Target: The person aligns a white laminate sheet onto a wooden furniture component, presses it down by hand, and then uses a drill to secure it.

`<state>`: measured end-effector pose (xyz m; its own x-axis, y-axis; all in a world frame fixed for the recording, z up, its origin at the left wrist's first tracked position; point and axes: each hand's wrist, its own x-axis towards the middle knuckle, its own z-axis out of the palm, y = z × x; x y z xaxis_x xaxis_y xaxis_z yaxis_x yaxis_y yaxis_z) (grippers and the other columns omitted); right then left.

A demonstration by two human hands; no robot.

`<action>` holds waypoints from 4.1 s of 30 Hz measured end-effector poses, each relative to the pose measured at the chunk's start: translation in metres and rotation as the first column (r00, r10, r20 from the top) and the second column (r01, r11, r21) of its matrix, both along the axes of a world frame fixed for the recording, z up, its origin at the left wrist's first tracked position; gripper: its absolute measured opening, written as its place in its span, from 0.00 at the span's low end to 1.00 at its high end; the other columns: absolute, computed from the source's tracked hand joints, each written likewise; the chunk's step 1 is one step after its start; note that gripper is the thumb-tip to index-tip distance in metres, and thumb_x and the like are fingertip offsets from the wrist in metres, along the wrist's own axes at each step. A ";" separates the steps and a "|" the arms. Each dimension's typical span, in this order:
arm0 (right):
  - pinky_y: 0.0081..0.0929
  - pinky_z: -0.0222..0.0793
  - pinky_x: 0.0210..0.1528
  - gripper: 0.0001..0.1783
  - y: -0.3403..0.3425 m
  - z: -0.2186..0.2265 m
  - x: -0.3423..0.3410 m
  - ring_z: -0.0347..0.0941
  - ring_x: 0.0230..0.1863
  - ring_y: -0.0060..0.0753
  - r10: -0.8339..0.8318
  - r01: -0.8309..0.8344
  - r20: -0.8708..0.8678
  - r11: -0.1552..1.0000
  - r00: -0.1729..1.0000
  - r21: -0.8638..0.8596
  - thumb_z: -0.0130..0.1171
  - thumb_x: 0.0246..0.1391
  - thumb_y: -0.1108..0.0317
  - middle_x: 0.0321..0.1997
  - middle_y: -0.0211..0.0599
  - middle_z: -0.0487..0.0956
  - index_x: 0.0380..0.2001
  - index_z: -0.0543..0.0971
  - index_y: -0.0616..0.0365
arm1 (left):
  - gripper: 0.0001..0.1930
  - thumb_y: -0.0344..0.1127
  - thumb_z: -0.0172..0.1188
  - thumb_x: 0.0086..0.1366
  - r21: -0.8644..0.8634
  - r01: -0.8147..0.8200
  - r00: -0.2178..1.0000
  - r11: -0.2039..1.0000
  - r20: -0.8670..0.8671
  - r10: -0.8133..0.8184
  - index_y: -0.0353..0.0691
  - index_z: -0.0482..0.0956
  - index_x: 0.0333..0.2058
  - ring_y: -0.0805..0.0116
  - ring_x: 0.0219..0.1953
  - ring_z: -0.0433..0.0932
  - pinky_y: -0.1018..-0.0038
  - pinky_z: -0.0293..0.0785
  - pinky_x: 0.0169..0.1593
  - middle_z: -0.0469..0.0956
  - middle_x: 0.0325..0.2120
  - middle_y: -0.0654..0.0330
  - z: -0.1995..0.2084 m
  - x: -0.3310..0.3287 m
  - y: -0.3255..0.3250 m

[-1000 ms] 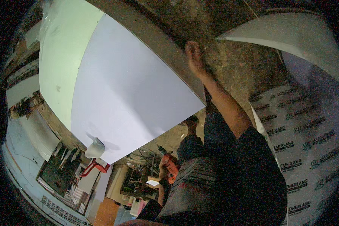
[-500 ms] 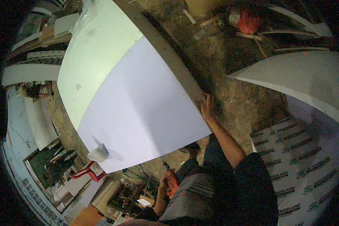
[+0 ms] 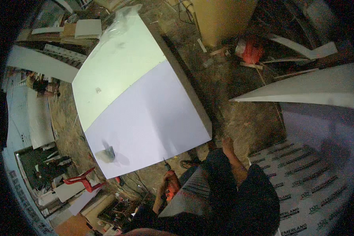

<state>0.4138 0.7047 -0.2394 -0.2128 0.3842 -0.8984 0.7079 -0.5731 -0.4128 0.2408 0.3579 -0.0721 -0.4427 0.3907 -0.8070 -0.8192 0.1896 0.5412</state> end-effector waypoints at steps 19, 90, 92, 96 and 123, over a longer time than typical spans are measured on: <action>0.37 0.69 0.46 0.27 0.052 0.047 0.130 0.74 0.41 0.38 0.167 -0.199 0.109 0.856 0.980 0.478 0.52 0.56 0.50 0.42 0.43 0.76 0.50 0.70 0.60 | 0.15 0.35 0.55 0.59 -0.073 0.271 0.962 0.960 0.054 -0.268 0.31 0.72 0.41 0.65 0.42 0.72 0.69 0.66 0.49 0.74 0.38 0.54 0.044 0.017 -0.031; 0.38 0.68 0.34 0.24 -0.122 0.020 -0.156 0.74 0.31 0.52 0.990 -0.660 -0.012 -0.086 -0.143 0.746 0.55 0.51 0.49 0.25 0.53 0.76 0.30 0.75 0.65 | 0.15 0.44 0.60 0.56 0.129 -0.487 0.867 0.864 -0.052 0.496 0.42 0.78 0.38 0.71 0.32 0.73 0.72 0.67 0.35 0.76 0.31 0.61 0.028 0.092 -0.205; 0.36 0.69 0.33 0.25 -0.200 0.044 -0.184 0.74 0.29 0.48 0.958 -0.671 -0.009 -0.193 -0.285 0.716 0.55 0.51 0.49 0.26 0.51 0.77 0.31 0.76 0.66 | 0.15 0.44 0.60 0.56 0.103 -0.554 0.827 0.826 -0.038 0.560 0.42 0.78 0.38 0.71 0.32 0.73 0.73 0.67 0.35 0.76 0.31 0.61 0.017 0.106 -0.240; 0.33 0.68 0.29 0.24 -0.311 0.025 -0.254 0.74 0.27 0.39 0.898 -0.792 -0.132 -0.292 -0.420 0.537 0.55 0.51 0.49 0.27 0.43 0.78 0.34 0.77 0.65 | 0.15 0.45 0.60 0.56 0.093 -0.612 0.785 0.786 -0.052 0.617 0.42 0.79 0.38 0.72 0.32 0.73 0.73 0.67 0.35 0.77 0.31 0.61 -0.007 0.085 -0.315; 0.42 0.71 0.35 0.30 -0.402 -0.076 -0.353 0.67 0.42 0.45 0.345 -0.405 -0.212 0.768 0.914 -0.496 0.56 0.47 0.54 0.45 0.51 0.68 0.47 0.62 0.64 | 0.15 0.46 0.59 0.57 -0.081 -0.655 0.755 0.752 -0.132 0.643 0.44 0.81 0.39 0.75 0.31 0.73 0.77 0.66 0.32 0.77 0.32 0.63 -0.086 -0.007 -0.579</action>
